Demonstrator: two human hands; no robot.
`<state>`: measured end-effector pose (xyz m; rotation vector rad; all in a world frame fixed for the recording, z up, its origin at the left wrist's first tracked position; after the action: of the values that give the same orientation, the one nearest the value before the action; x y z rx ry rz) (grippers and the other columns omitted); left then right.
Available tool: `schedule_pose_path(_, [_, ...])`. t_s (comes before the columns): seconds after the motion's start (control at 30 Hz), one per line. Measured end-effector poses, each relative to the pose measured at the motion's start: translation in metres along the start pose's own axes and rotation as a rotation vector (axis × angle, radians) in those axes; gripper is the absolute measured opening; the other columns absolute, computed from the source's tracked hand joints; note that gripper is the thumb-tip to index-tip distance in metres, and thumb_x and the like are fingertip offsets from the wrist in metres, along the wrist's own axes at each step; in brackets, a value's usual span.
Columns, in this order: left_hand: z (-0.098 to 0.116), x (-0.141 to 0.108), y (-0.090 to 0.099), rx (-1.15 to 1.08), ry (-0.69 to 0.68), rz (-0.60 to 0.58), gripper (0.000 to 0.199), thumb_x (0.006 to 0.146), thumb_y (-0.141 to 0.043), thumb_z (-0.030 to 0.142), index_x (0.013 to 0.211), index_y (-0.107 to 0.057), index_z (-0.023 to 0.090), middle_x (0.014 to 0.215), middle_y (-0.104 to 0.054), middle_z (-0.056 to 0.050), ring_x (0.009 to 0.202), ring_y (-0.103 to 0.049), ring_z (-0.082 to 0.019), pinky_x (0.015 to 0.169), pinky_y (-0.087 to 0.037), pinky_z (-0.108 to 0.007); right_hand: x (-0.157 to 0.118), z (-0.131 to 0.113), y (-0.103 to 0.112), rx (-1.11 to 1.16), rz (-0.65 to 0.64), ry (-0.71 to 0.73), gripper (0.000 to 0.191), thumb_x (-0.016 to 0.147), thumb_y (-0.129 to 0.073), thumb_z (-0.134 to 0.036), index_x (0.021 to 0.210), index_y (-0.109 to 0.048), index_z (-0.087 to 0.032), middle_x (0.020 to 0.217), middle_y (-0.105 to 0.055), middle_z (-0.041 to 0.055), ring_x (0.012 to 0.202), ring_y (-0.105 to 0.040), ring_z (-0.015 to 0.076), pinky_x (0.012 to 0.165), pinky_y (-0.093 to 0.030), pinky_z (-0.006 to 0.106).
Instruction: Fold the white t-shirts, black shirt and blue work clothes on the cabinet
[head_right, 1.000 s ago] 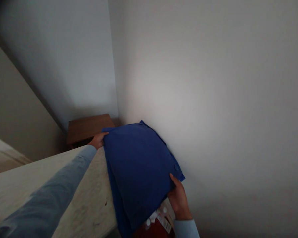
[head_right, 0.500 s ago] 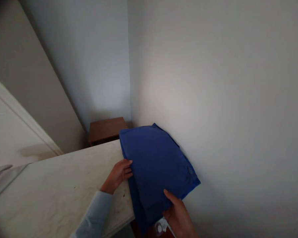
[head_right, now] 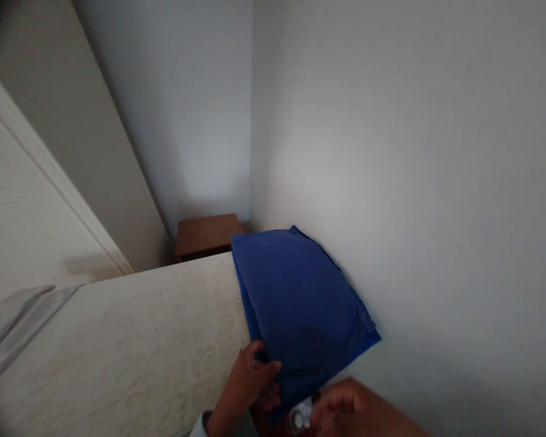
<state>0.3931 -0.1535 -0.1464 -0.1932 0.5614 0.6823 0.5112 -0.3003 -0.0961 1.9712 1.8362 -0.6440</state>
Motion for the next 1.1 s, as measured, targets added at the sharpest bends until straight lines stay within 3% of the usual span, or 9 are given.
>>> schedule_pose_path(0.07, [0.017,-0.014,0.013,0.304,-0.084,0.099,0.025,0.092,-0.057,0.036,0.104,-0.065,0.016,0.063,-0.068,-0.005,0.059,-0.070,-0.024,0.055,-0.054,-0.032,0.001,-0.058,0.028,-0.078,0.045,0.162,0.063,0.074,-0.075,-0.069,0.110,-0.072,-0.017,0.094,-0.078,0.0117,0.072,-0.074,0.0208,0.066,-0.057,0.031])
schedule_pose_path(0.13, [0.052,-0.028,0.025,0.571,-0.268,0.303,0.024,0.097,-0.049,0.032,0.090,-0.068,0.019,0.071,-0.071,-0.008,0.071,-0.072,-0.025,0.067,-0.056,-0.035,0.021,-0.122,0.067,-0.179,0.235,0.335,0.056,0.085,-0.068,-0.064,0.117,-0.070,-0.018,0.104,-0.077,0.0137,0.090,-0.075,0.0242,0.084,-0.058,0.039])
schedule_pose_path(0.23, [0.107,-0.033,0.013,0.783,-0.618,0.493,0.028,0.099,-0.044,0.027,0.106,-0.069,0.018,0.105,-0.075,-0.014,0.102,-0.071,-0.028,0.091,-0.055,-0.045,0.087,-0.204,0.106,-0.409,0.416,0.566,0.054,0.089,-0.063,-0.060,0.124,-0.067,-0.018,0.120,-0.073,0.0142,0.113,-0.069,0.0264,0.105,-0.049,0.046])
schedule_pose_path(0.33, [0.136,-0.008,-0.022,0.948,-0.912,0.413,0.046,0.097,-0.053,0.039,0.134,-0.061,0.012,0.146,-0.056,-0.020,0.141,-0.047,-0.035,0.114,-0.041,-0.055,0.179,-0.245,0.128,-0.782,0.512,0.545,0.055,0.095,-0.057,-0.054,0.132,-0.064,-0.015,0.138,-0.064,0.0180,0.127,-0.061,0.0277,0.113,-0.042,0.046])
schedule_pose_path(0.5, [0.111,0.049,-0.037,1.067,-0.852,0.216,0.076,0.094,-0.051,0.062,0.149,-0.049,0.009,0.157,-0.042,-0.021,0.149,-0.034,-0.037,0.122,-0.029,-0.060,0.292,-0.240,0.162,-1.387,0.477,0.263,0.059,0.101,-0.044,-0.048,0.146,-0.053,-0.011,0.155,-0.047,0.0194,0.148,-0.038,0.0304,0.122,-0.029,0.045])
schedule_pose_path(0.73, [0.085,0.050,-0.035,1.043,-0.887,0.304,0.072,0.094,-0.054,0.049,0.157,-0.037,0.017,0.163,-0.032,-0.014,0.150,-0.031,-0.035,0.122,-0.034,-0.059,0.339,-0.218,0.219,-1.460,0.466,0.131,0.070,0.103,-0.023,-0.057,0.147,-0.051,-0.010,0.155,-0.045,0.0218,0.146,-0.039,0.0337,0.117,-0.031,0.052])
schedule_pose_path(0.9, [0.086,0.051,-0.038,1.014,-0.866,0.263,0.073,0.094,-0.054,0.049,0.157,-0.036,0.016,0.163,-0.031,-0.015,0.149,-0.032,-0.036,0.120,-0.036,-0.060,0.354,-0.256,0.177,-1.512,0.522,0.301,0.064,0.105,-0.021,-0.054,0.137,-0.059,-0.013,0.147,-0.055,0.0208,0.139,-0.048,0.0331,0.117,-0.029,0.053])
schedule_pose_path(1.0, [0.085,0.053,-0.038,1.013,-0.843,0.234,0.074,0.093,-0.054,0.049,0.157,-0.035,0.015,0.163,-0.030,-0.015,0.149,-0.031,-0.037,0.119,-0.036,-0.060,0.370,-0.261,0.131,-1.498,0.346,0.446,0.064,0.105,-0.019,-0.055,0.142,-0.057,-0.019,0.151,-0.053,0.0151,0.141,-0.046,0.0289,0.117,-0.030,0.045])
schedule_pose_path(1.1, [0.084,0.053,-0.038,1.018,-0.834,0.210,0.076,0.093,-0.055,0.047,0.158,-0.033,0.015,0.164,-0.027,-0.015,0.150,-0.030,-0.037,0.120,-0.035,-0.061,0.384,-0.244,0.115,-1.422,0.194,0.318,0.076,0.102,-0.012,-0.064,0.132,-0.067,-0.021,0.137,-0.066,0.0145,0.127,-0.060,0.0308,0.105,-0.044,0.041])
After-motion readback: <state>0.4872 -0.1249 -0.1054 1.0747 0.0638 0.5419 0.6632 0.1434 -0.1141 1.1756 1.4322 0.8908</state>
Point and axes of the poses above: each hand's wrist, its own x-axis towards the middle knuckle, its own y-axis out of the back of the hand, z = x × y, the point moved 9 cm from there along x, towards the middle knuckle
